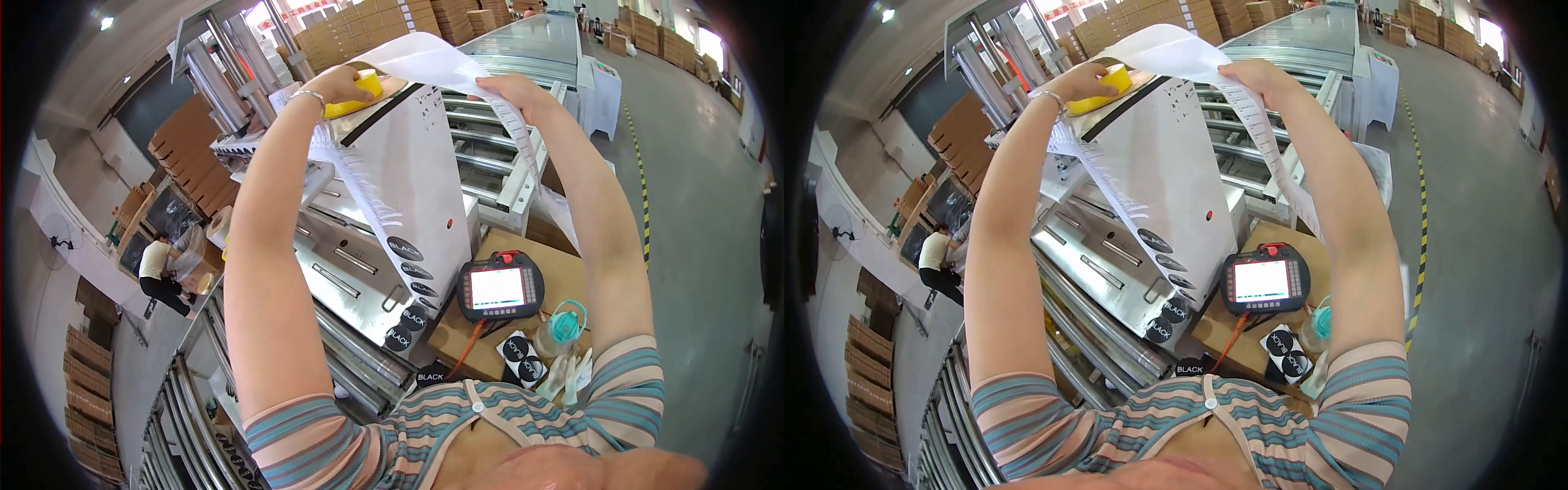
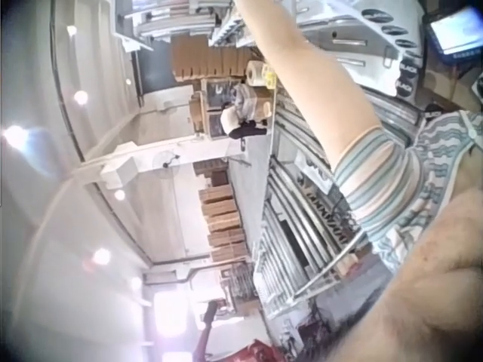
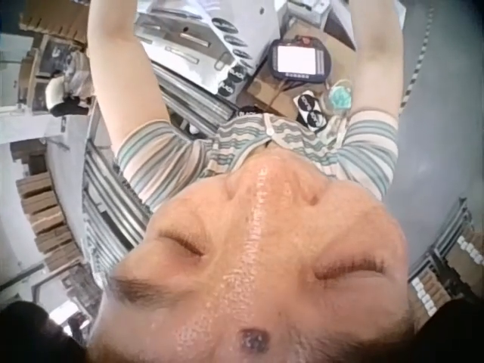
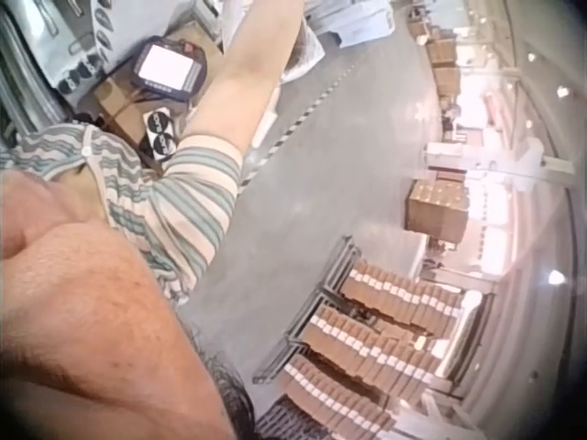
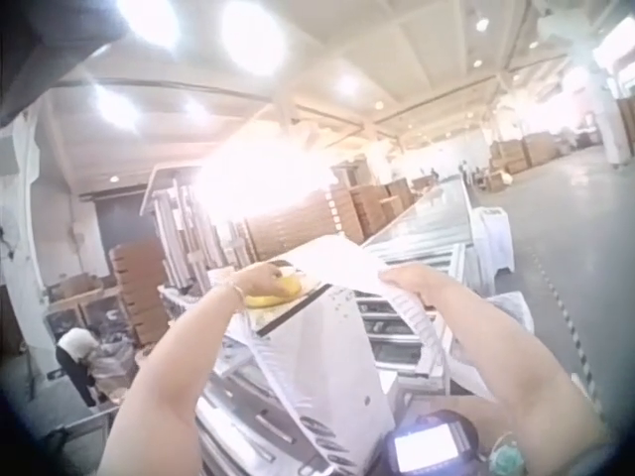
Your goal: Applying labels and packing lists to plastic containers on a factory floor.
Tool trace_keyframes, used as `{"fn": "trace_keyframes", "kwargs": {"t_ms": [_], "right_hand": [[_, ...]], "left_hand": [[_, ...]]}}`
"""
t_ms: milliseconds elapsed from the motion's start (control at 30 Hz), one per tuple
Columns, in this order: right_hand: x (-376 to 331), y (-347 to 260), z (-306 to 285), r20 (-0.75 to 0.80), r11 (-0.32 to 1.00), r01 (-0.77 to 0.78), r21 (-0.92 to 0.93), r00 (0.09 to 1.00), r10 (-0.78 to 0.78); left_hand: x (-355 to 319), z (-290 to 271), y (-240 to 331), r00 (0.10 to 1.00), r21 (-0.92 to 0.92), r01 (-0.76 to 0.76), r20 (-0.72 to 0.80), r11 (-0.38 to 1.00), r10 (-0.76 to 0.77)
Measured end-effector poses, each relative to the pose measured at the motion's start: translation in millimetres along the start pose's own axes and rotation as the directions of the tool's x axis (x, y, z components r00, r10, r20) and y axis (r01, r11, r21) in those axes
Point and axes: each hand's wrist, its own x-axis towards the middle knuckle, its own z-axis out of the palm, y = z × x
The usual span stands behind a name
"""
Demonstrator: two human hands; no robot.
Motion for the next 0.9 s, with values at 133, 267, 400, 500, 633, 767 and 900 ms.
{"fn": "trace_keyframes", "kwargs": {"t_ms": [133,267,400,500,633,767,900], "right_hand": [[12.6,1.4,7.1,0.092,0.998,-0.058,-0.001,0.994,0.058],[5.9,-9.8,18.3,0.052,0.984,-0.173,0.038,0.984,0.171],[19.6,-4.0,19.3,0.026,0.992,-0.124,-0.007,0.992,0.124],[32.6,-1.6,20.0,0.056,0.991,-0.136,-0.012,0.989,0.137],[48.1,0.7,31.8,0.067,0.993,-0.110,-0.046,0.991,0.113],[61.2,2.0,45.3,0.073,0.995,-0.078,-0.058,0.994,0.082],[73.4,8.0,52.6,0.074,0.993,-0.022,-0.115,0.997,0.031]], "left_hand": [[6.3,2.8,1.9,0.997,0.060,0.016,-0.072,0.998,-0.012],[7.3,-9.1,-6.3,0.995,0.043,0.017,-0.101,0.999,-0.013],[1.6,-32.6,1.1,0.976,0.019,-0.041,-0.213,0.999,0.044],[-11.2,-44.8,15.4,0.994,-0.097,-0.059,-0.101,0.994,0.049],[-26.4,-50.9,33.9,0.986,-0.159,-0.161,-0.075,0.974,0.150],[-36.8,-61.1,51.3,0.966,-0.141,-0.250,-0.103,0.958,0.237],[-46.6,-67.0,68.0,0.919,-0.275,-0.394,-0.111,0.877,0.378]]}}
